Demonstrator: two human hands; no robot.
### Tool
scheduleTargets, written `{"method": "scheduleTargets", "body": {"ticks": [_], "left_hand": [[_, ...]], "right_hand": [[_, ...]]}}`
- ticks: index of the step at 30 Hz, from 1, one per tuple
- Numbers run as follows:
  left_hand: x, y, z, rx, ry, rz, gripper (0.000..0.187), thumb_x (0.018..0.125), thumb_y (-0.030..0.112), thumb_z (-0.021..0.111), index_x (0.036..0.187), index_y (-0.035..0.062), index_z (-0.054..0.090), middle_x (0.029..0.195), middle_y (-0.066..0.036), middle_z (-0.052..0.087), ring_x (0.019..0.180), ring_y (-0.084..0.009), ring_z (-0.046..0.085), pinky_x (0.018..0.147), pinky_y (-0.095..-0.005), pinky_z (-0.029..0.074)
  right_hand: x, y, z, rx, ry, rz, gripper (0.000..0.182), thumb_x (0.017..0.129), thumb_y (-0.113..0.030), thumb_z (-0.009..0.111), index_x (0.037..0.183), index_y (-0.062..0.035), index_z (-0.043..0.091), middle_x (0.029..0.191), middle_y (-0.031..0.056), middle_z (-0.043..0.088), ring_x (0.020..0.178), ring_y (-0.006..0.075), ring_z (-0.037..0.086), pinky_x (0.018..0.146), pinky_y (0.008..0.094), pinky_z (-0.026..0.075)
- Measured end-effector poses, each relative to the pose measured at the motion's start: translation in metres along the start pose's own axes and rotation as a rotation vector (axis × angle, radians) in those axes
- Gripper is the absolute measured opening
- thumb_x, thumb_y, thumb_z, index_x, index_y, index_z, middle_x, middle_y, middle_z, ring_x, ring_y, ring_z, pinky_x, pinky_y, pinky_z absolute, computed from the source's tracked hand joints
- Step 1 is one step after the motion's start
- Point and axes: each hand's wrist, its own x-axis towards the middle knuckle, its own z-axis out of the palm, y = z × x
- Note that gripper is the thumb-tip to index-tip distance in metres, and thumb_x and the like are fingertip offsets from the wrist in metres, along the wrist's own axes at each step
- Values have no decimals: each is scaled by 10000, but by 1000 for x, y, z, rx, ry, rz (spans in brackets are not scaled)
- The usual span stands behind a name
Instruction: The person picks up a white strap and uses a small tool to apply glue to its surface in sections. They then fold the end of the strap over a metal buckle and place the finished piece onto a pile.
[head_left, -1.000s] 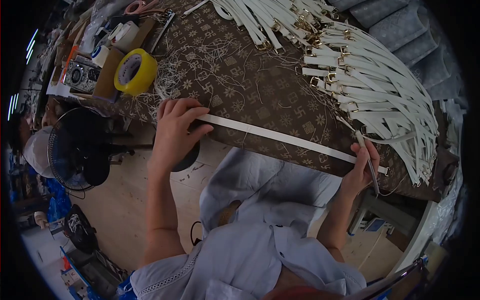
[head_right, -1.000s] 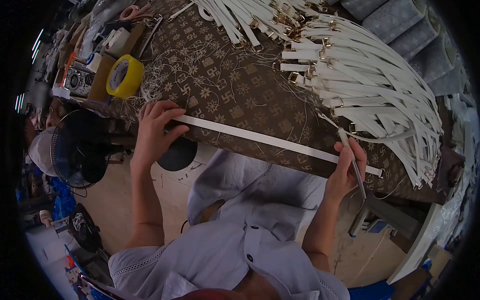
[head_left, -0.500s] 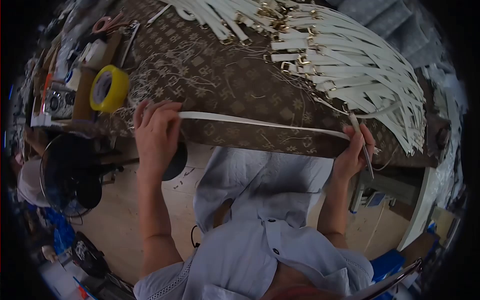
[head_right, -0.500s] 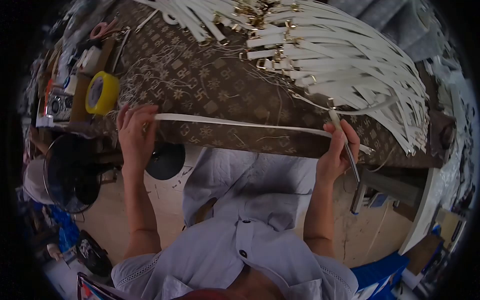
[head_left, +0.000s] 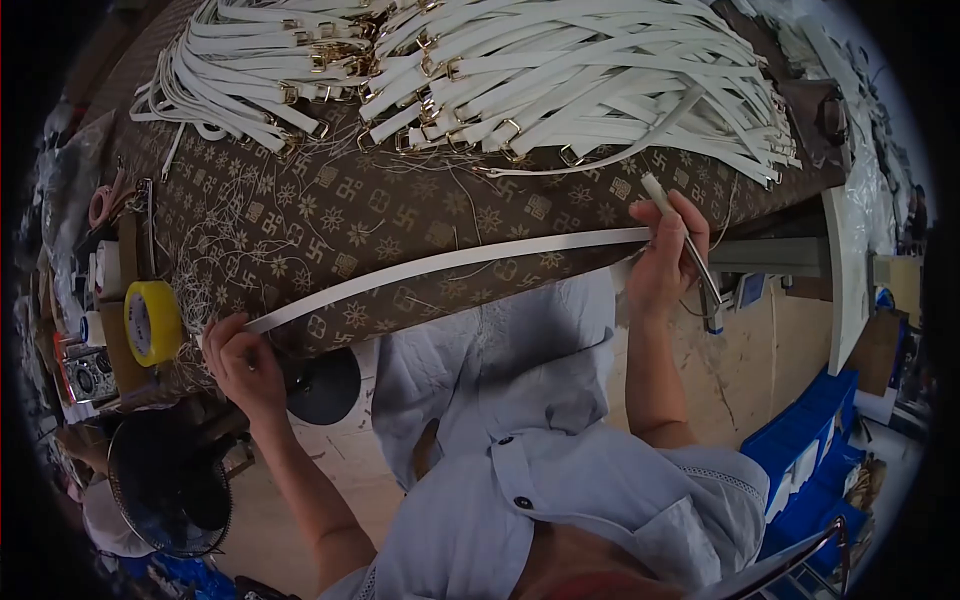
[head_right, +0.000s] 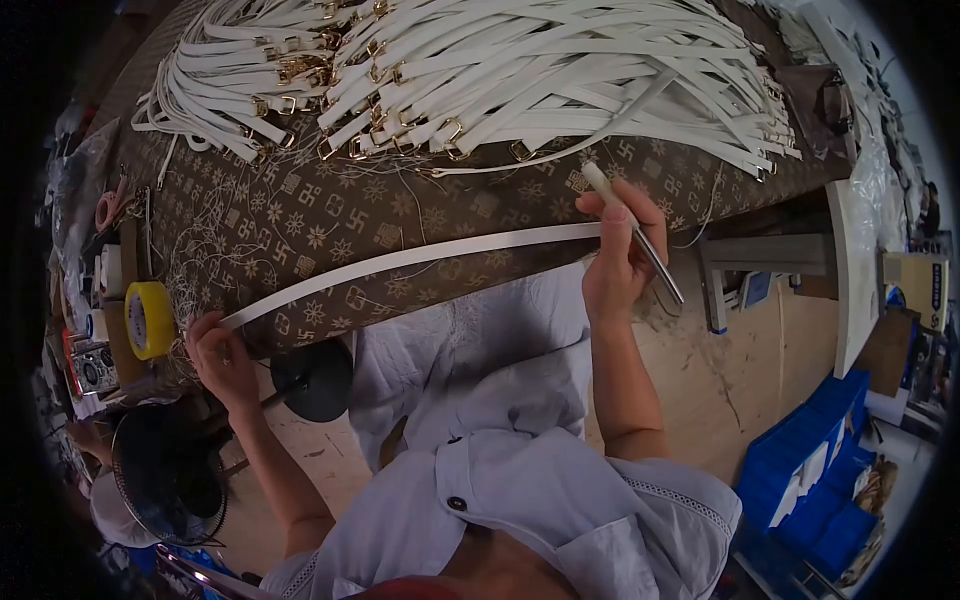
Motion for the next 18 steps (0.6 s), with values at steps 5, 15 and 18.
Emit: {"method": "scheduleTargets", "body": {"ticks": [5,15,18], "left_hand": [[0,-1,2,37,-10,1,246,721,-90,585,841,81,455,943,-96,585,942,-327,562,963,-493,406],[-5,-1,5,8,32,-16,234,735,-85,573,851,81,456,947,-99,583,943,-323,556,957,-490,398],[-4,1,3,-7,35,-6,235,733,-84,576,852,81,458,934,-102,580,925,-325,557,950,-487,401]], "right_hand": [[-2,3,-3,13,10,23,245,927,-134,535,1113,26,537,881,136,659,829,181,634,793,277,479],[1,36,0,-416,-241,-598,202,827,-60,660,1007,7,599,809,130,661,667,219,644,602,272,504],[11,27,2,-429,-176,-642,213,817,-65,671,1009,-4,603,749,122,650,603,245,630,559,280,500]]}}
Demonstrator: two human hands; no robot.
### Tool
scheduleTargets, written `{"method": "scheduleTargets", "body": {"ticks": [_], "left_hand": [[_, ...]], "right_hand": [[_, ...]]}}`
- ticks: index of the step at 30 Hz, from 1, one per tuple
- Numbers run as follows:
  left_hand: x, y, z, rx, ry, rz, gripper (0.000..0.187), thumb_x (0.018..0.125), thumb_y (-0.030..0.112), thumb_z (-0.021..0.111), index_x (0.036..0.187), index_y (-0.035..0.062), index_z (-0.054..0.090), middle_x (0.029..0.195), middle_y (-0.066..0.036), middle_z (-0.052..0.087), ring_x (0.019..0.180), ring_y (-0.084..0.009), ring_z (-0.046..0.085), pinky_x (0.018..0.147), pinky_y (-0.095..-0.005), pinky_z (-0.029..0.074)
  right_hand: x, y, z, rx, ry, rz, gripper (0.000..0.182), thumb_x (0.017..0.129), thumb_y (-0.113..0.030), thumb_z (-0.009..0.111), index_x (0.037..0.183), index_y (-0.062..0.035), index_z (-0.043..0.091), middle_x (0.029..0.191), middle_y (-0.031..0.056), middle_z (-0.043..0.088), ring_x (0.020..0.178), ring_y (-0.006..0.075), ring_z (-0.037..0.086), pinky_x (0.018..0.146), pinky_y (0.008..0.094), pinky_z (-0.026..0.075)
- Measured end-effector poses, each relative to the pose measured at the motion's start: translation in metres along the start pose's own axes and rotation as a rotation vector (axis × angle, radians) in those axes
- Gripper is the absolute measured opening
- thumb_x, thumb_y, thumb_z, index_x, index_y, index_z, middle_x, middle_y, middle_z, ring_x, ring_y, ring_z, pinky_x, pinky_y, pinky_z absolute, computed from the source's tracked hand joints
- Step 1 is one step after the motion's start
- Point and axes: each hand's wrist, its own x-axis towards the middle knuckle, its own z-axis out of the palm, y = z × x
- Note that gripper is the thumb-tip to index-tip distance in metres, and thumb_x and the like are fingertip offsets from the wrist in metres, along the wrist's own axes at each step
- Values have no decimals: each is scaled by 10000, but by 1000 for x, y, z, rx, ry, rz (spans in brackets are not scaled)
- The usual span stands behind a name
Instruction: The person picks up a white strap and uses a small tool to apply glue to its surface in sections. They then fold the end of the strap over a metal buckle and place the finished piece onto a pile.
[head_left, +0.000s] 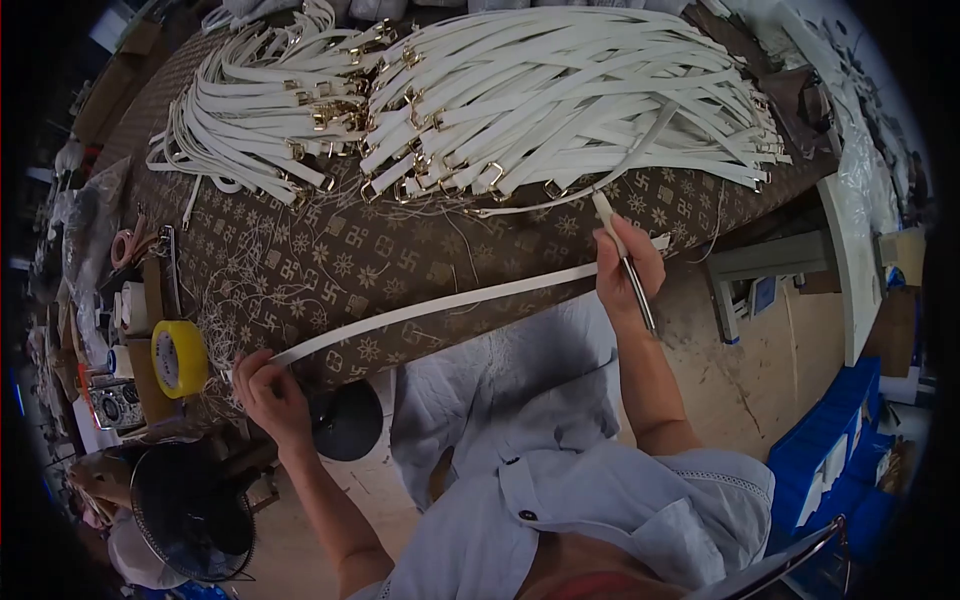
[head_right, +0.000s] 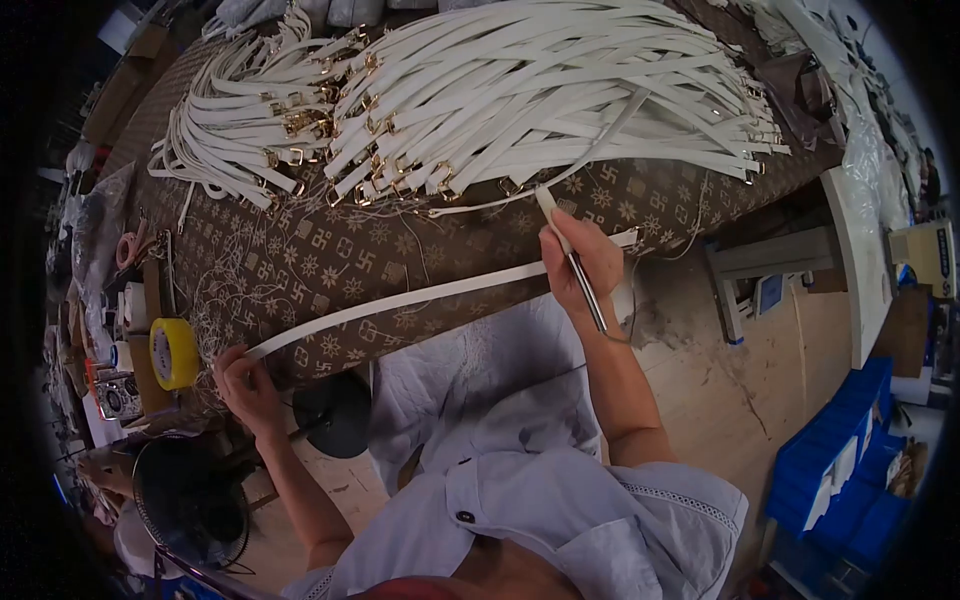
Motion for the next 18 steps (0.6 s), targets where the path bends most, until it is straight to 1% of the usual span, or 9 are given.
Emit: {"method": "scheduleTargets", "body": {"ticks": [3,5,6,7,8,12,14,16,18], "left_hand": [[9,4,1,-61,7,-8,239,728,-81,587,849,80,460,918,-105,578,898,-323,558,942,-483,405],[22,11,3,-102,18,-19,243,724,-80,594,847,81,460,910,-107,577,884,-320,559,939,-482,408],[34,16,7,-126,53,24,235,723,-77,601,844,78,471,904,-107,580,869,-317,560,906,-471,420],[48,22,12,-148,89,66,228,722,-75,607,842,74,483,898,-107,582,854,-315,560,872,-461,431],[62,28,17,-144,110,68,228,722,-75,607,842,74,483,898,-107,582,854,-315,560,872,-461,431],[144,60,52,-316,280,124,179,720,-59,622,830,51,533,885,-106,603,831,-310,569,727,-407,435],[192,78,77,-392,288,83,169,724,-36,625,839,60,547,899,-91,617,833,-305,581,726,-403,440],[233,96,111,-358,213,117,114,759,41,623,859,72,577,962,-69,617,869,-285,581,734,-416,446],[250,114,142,-253,-75,232,171,805,137,607,962,73,595,1098,-79,593,1020,-277,558,862,-440,432]], "right_hand": [[13,-7,-15,15,58,-8,223,802,-71,688,996,-2,602,720,123,645,586,230,630,548,291,504],[26,4,-28,-114,144,-112,223,796,-65,690,989,4,602,746,131,652,621,227,643,578,296,510],[43,8,-35,-8,126,-87,229,784,-81,710,977,-8,610,805,140,665,681,240,656,631,296,516],[59,21,-39,-118,146,-132,230,848,-105,637,1050,-14,577,841,139,658,733,215,652,668,294,514],[79,36,-40,-226,166,-176,238,911,-130,565,1122,-20,543,876,138,652,784,189,647,706,291,512],[205,75,-27,-292,236,-377,262,897,-132,608,1126,-8,579,961,135,666,865,170,649,750,285,512],[235,105,-20,-150,280,-282,241,893,-127,617,1108,-19,601,927,105,676,823,136,645,708,264,506],[245,104,-12,90,338,-147,216,883,-115,630,1084,-34,627,904,67,685,805,94,641,678,234,502],[229,99,-7,31,292,-208,215,901,-109,600,1094,-15,612,944,98,678,857,133,644,725,262,507]]}}
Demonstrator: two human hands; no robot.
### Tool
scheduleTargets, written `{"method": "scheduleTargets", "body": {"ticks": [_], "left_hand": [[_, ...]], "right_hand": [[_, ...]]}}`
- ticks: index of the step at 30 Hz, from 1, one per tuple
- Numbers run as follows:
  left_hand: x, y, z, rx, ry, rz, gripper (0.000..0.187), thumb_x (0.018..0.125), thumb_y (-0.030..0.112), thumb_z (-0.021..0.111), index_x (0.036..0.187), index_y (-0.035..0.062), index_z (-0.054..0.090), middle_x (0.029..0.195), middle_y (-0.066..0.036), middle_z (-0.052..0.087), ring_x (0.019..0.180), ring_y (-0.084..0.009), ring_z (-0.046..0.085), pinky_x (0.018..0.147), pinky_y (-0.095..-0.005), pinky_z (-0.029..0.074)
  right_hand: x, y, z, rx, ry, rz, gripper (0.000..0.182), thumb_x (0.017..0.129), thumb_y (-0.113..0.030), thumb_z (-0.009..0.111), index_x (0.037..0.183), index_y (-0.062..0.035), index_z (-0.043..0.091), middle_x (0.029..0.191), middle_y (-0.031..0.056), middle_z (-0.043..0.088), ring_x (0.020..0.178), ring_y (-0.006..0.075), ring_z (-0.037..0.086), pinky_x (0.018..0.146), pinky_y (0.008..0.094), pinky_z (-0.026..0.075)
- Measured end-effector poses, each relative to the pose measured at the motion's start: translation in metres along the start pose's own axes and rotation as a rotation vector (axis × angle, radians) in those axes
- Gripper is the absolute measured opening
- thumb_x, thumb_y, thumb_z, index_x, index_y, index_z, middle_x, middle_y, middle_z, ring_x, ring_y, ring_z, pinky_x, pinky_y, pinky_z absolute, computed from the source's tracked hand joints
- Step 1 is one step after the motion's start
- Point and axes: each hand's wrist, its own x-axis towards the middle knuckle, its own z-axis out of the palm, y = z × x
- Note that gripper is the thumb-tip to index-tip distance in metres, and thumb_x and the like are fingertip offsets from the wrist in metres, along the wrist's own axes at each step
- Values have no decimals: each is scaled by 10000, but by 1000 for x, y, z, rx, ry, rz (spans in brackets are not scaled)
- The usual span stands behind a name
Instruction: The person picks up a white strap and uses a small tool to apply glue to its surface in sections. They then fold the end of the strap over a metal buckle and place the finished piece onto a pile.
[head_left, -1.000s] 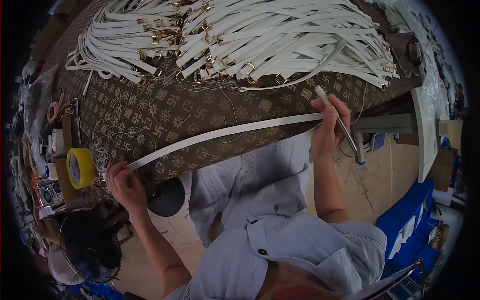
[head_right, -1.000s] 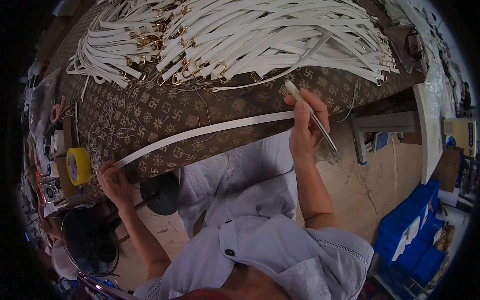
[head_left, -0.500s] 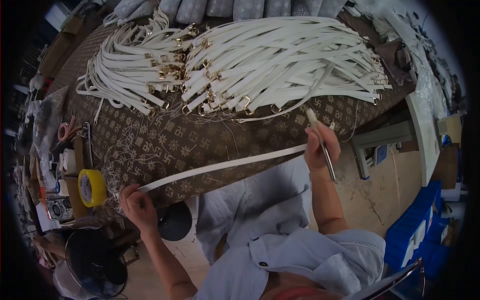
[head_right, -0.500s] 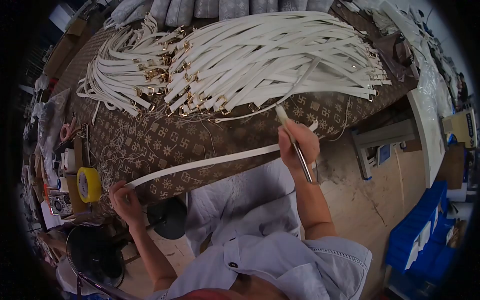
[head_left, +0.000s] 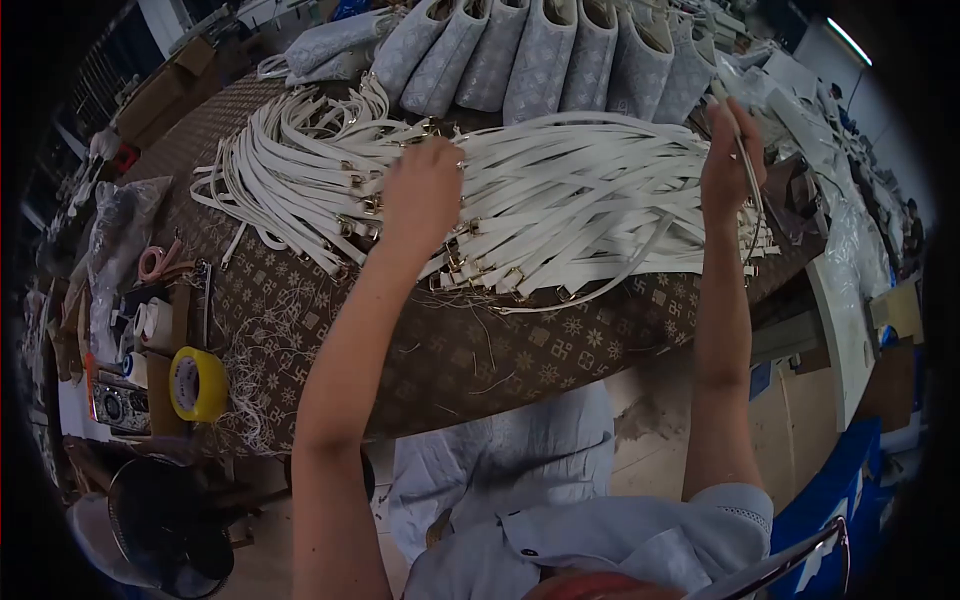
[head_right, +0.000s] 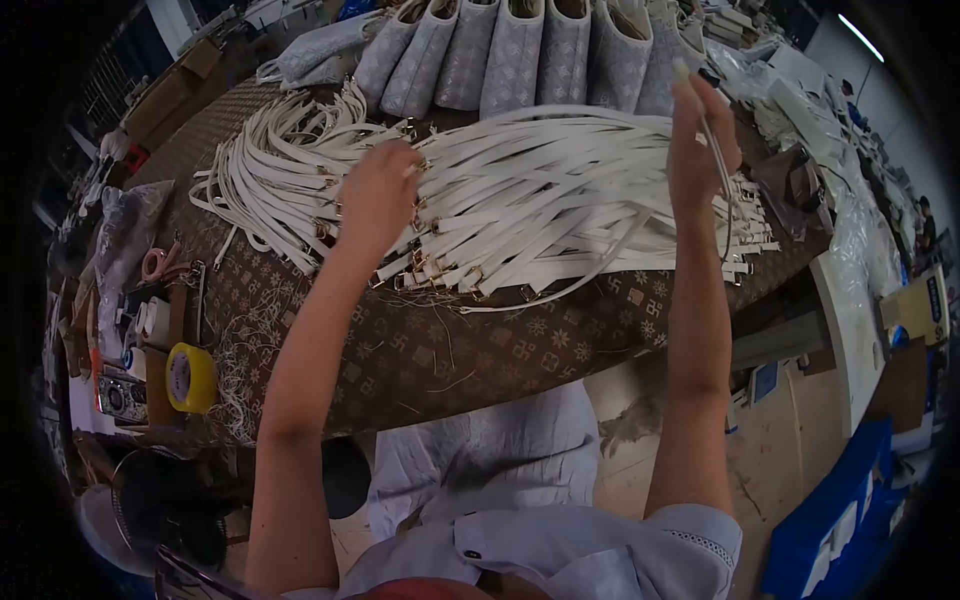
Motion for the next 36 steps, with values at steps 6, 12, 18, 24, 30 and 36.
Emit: {"method": "scheduleTargets", "body": {"ticks": [6,12,18,24,30,36], "left_hand": [[-35,9,17,-47,-107,148,331,883,219,548,1185,84,541,1327,-92,476,1283,-258,387,1087,-480,237],[-68,-109,-49,452,-168,-121,363,894,77,455,1253,59,513,1337,-110,480,1297,-273,384,1077,-488,266],[-62,-162,-57,515,-128,-115,358,884,89,487,1240,108,526,1175,-86,557,1143,-271,497,1037,-464,323],[-42,-168,-45,521,65,100,242,792,112,572,1027,120,627,1002,-35,566,988,-215,540,974,-432,370],[-42,-172,-46,565,-34,122,132,798,100,558,920,107,608,972,-42,566,997,-217,542,995,-440,358],[-51,-87,-62,224,-199,-72,155,874,239,546,862,88,579,772,-120,623,899,-297,612,824,-452,477]], "right_hand": [[-56,-28,-24,-71,-236,3,201,921,-75,553,1091,28,575,961,154,667,892,192,654,771,302,518],[-95,-47,-56,155,-194,131,217,953,-87,474,1125,32,530,985,180,636,853,232,646,778,353,516],[-104,-81,-49,59,-156,123,251,953,-181,471,1109,10,514,880,157,650,758,196,616,746,340,486],[-109,-96,-50,95,-187,200,255,944,-196,482,1090,10,513,830,152,649,748,198,616,742,331,482],[-115,-111,-46,129,-185,211,270,938,-199,484,1099,16,511,813,148,643,740,204,618,726,338,491],[-117,-135,-41,232,-149,224,281,939,-191,479,1110,31,498,827,164,637,740,226,627,722,349,502]]}}
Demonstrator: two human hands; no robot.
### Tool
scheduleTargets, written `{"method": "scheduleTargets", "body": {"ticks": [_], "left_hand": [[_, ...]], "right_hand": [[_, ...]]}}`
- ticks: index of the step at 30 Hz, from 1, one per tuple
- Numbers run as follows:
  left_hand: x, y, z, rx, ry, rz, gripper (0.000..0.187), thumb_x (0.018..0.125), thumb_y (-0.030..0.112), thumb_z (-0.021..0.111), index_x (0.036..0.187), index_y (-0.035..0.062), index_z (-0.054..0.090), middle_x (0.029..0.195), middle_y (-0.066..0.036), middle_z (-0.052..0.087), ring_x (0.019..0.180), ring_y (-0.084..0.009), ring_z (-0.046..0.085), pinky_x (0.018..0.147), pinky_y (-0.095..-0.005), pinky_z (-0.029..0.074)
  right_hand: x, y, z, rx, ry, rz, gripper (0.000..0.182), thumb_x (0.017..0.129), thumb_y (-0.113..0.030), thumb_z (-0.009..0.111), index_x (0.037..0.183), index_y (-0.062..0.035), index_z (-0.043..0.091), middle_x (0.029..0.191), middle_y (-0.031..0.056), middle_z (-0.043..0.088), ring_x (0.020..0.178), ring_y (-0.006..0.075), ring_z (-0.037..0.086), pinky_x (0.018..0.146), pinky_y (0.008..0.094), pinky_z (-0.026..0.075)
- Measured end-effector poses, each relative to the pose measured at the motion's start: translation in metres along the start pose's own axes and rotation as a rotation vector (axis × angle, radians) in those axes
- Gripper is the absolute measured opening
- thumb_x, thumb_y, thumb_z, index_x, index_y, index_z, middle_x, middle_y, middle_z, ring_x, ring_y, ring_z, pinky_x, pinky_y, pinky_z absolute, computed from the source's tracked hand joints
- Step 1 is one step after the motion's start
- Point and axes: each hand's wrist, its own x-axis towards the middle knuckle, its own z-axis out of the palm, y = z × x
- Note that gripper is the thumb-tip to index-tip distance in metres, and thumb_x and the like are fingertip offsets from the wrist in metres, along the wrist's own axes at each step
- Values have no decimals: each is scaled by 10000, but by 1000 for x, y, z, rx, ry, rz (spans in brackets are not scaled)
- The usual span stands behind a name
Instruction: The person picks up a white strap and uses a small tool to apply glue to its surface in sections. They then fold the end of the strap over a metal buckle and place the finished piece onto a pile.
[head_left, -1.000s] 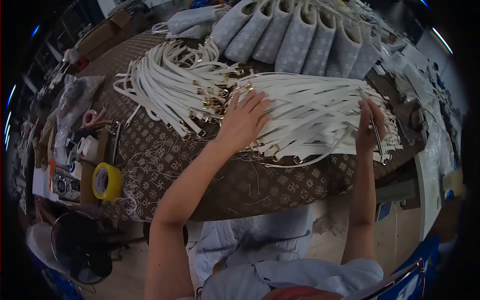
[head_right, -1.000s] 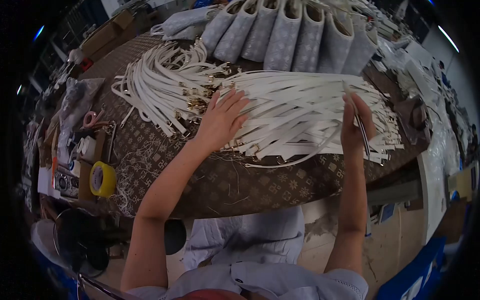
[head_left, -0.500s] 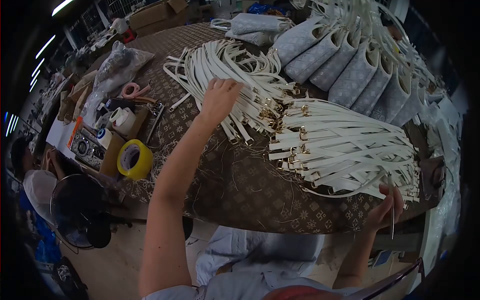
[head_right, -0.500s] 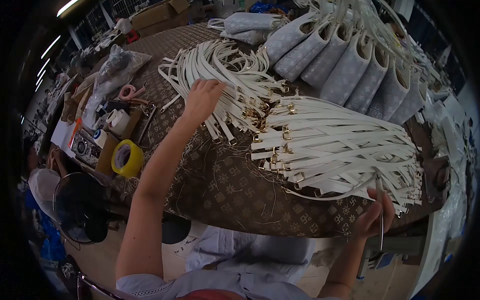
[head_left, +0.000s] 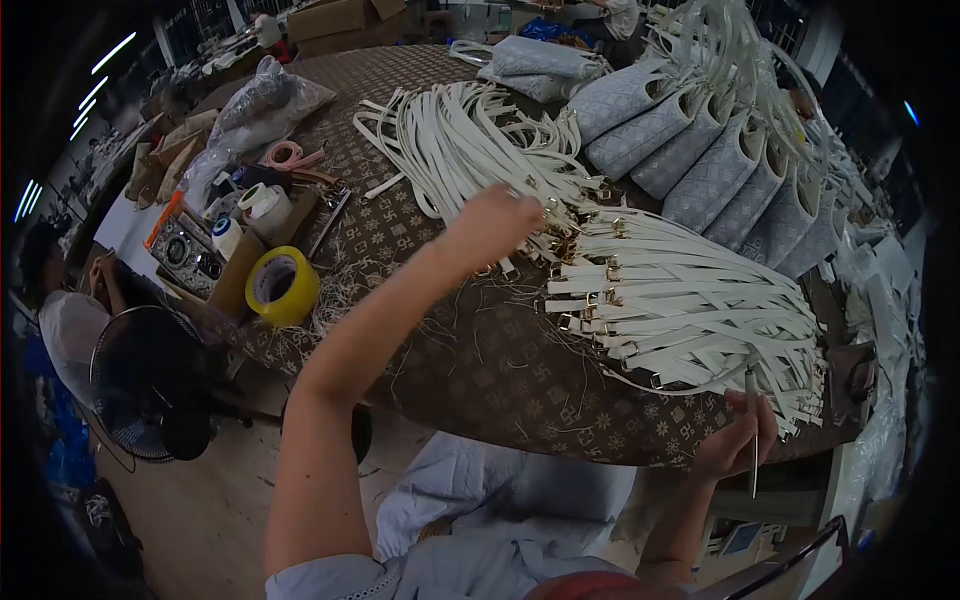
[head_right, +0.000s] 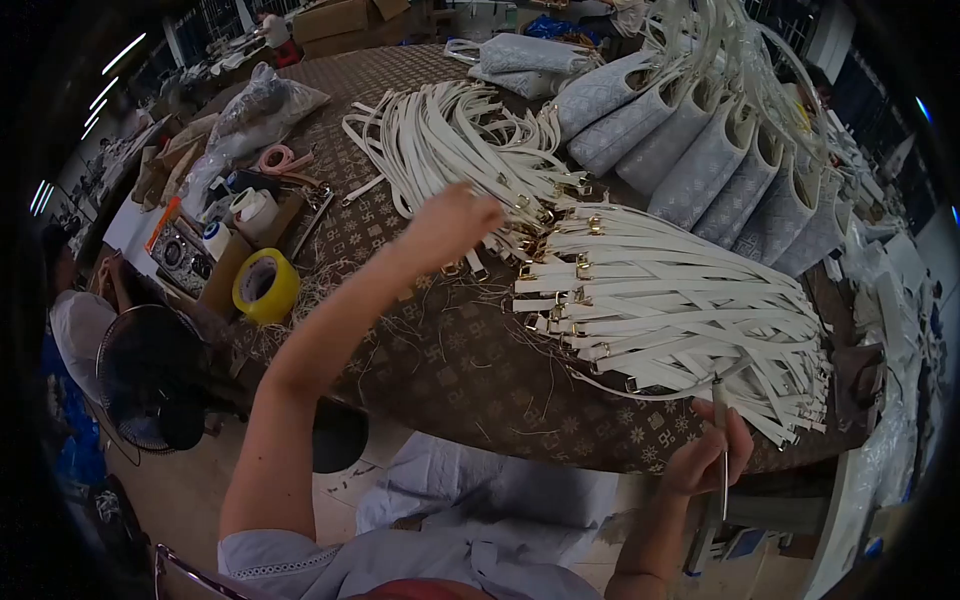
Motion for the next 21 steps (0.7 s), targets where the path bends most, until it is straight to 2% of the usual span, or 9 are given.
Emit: {"method": "scheduleTargets", "body": {"ticks": [2,5,8,10,14,15,17,19,21], "left_hand": [[-19,67,-24,-241,-238,9,170,874,259,533,849,96,577,701,-143,606,789,-328,623,671,-454,502],[-55,137,-22,-541,-106,352,143,851,216,542,847,74,523,737,-104,583,684,-301,612,571,-399,489],[-74,183,-28,-683,64,414,146,836,198,553,834,66,489,750,-80,571,664,-267,610,526,-370,475],[-79,195,-32,-678,71,474,161,831,204,561,815,69,476,767,-80,575,655,-238,610,489,-352,458],[-94,164,-52,-528,32,376,257,863,321,575,780,96,483,596,-43,527,538,-235,577,446,-340,431],[-101,147,-58,-467,149,308,294,848,365,602,735,114,500,530,-28,498,483,-245,550,440,-338,430],[-117,102,-72,-276,254,180,303,822,374,634,684,120,543,548,-31,529,471,-245,547,437,-337,430],[-139,59,-99,-101,270,-34,295,794,359,676,651,118,583,543,-34,550,472,-240,555,445,-334,431],[-161,28,-111,-27,315,-205,275,770,341,708,647,120,600,547,-35,569,482,-231,573,454,-331,429]], "right_hand": [[-1,-10,16,19,3,-38,283,941,-188,474,1111,38,494,831,171,635,735,231,629,709,346,507],[-6,-27,42,-23,75,-147,255,946,-159,461,1085,51,501,827,178,630,710,235,625,663,319,513],[-20,-29,44,-44,10,-102,268,948,-165,487,1093,57,526,819,153,622,680,198,601,627,280,502],[-34,-25,23,-171,-1,117,291,953,-171,511,1113,68,548,820,117,621,674,145,573,583,253,468],[-8,-27,-16,-375,114,171,296,953,-176,522,1136,52,567,807,88,605,658,109,545,567,220,447],[0,-25,-30,-400,136,114,283,952,-170,527,1122,50,577,807,85,603,616,108,490,542,225,419],[8,-25,-45,-418,157,60,270,950,-164,531,1108,48,588,806,81,601,574,106,435,516,230,391],[9,-26,-52,-621,178,-58,279,950,-170,536,1113,48,595,850,91,618,600,112,475,526,231,413],[-1,-20,-44,-629,146,-33,284,946,-175,545,1115,47,598,872,94,626,615,119,495,541,229,431]]}}
